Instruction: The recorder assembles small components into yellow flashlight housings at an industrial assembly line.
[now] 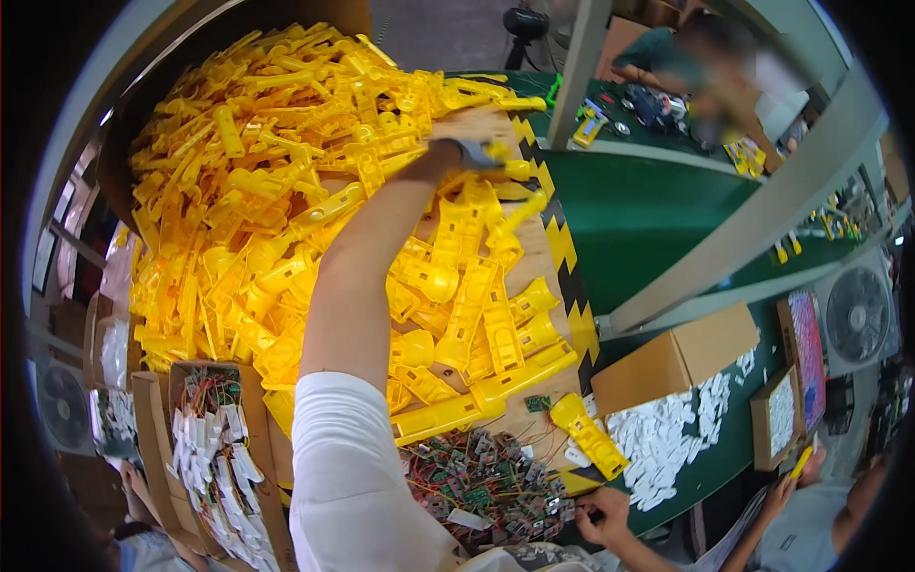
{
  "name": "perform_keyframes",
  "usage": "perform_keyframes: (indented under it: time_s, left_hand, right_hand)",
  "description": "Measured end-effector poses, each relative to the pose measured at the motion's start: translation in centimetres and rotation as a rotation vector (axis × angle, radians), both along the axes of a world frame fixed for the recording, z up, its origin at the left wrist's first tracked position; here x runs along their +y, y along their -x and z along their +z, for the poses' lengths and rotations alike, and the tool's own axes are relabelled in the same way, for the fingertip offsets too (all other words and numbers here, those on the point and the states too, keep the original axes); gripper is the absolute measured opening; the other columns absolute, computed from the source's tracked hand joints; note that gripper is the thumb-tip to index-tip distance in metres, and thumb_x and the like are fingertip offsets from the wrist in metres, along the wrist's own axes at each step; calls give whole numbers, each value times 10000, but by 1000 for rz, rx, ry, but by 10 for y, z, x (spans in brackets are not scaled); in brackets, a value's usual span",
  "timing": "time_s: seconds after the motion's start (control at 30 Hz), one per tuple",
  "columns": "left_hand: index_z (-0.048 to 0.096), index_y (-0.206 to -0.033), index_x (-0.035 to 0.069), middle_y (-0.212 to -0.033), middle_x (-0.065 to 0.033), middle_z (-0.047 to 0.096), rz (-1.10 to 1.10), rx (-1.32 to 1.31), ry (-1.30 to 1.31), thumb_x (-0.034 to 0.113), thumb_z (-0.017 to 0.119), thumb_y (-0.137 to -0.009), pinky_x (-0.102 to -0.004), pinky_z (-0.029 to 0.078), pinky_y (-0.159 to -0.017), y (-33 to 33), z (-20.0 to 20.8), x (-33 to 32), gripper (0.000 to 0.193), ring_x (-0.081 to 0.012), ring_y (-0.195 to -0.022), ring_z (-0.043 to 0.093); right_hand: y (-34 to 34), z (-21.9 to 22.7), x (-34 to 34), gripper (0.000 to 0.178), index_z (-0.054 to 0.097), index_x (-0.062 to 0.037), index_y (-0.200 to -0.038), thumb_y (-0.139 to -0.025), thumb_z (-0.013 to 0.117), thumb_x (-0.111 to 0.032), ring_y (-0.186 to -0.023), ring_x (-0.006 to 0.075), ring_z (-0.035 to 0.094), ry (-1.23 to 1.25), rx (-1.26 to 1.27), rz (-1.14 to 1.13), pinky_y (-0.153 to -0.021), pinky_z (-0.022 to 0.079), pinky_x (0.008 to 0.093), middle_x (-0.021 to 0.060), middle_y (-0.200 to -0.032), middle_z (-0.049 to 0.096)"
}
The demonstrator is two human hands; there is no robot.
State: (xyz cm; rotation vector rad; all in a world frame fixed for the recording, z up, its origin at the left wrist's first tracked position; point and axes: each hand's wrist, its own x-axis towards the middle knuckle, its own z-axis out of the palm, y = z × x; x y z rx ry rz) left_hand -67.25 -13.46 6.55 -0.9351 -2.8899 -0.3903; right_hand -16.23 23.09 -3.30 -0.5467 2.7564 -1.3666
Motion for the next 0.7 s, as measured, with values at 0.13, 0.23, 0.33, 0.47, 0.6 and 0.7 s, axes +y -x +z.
perform_keyframes:
  time_s: [0.13,0.23,0.33,0.47,0.6,0.7]
  left_hand:
    - [410,-1300,166,-1304,-105,433,223,-917,69,638,575,-706,-323,440,-817,-30,-2,25,776,-225,-1014,525]
    - [525,-1226,158,-1104,-33,540,-185,-625,314,450,439,-887,-238,417,-774,-18,11,-31,456,-110,-883,504]
    - [517,-1226,93,-1114,-66,585,186,-364,-437,417,430,-900,-296,413,-876,-32,60,-71,468,-174,-991,541]
    - [405,-1326,222,-1357,-105,406,947,216,622,644,510,-717,-522,329,-972,-46,42,-214,748,-289,-1243,390]
    - [257,-1402,262,-1378,-121,380,1073,-324,455,575,528,-720,-467,309,-1002,-75,3,-225,798,-274,-1258,374]
    - [410,-1303,100,-1172,-89,548,747,-753,341,383,569,-772,-294,407,-856,-66,20,-224,623,-163,-1049,505]
  right_hand:
    - [-6,-10,10,88,594,-77,-642,-619,664,-126,-412,172,472,7,-2,-25,-432,364,282,21,-497,479]
    - [-6,0,-1,86,587,-81,-633,-614,661,-120,-417,169,470,19,43,-4,-433,343,278,16,-495,473]
    - [-5,3,1,138,574,-64,-625,-682,652,-163,-423,178,457,-11,32,-39,-449,327,285,32,-498,470]
    - [-1,1,5,97,590,-80,-639,-605,664,-134,-431,169,480,0,11,-17,-446,352,277,10,-503,475]
    - [5,-4,7,103,592,-81,-644,-599,663,-139,-436,172,483,-27,13,-34,-450,358,280,11,-507,475]
    - [6,2,9,109,595,-85,-650,-587,661,-145,-448,170,492,-34,86,50,-454,369,285,15,-511,479]
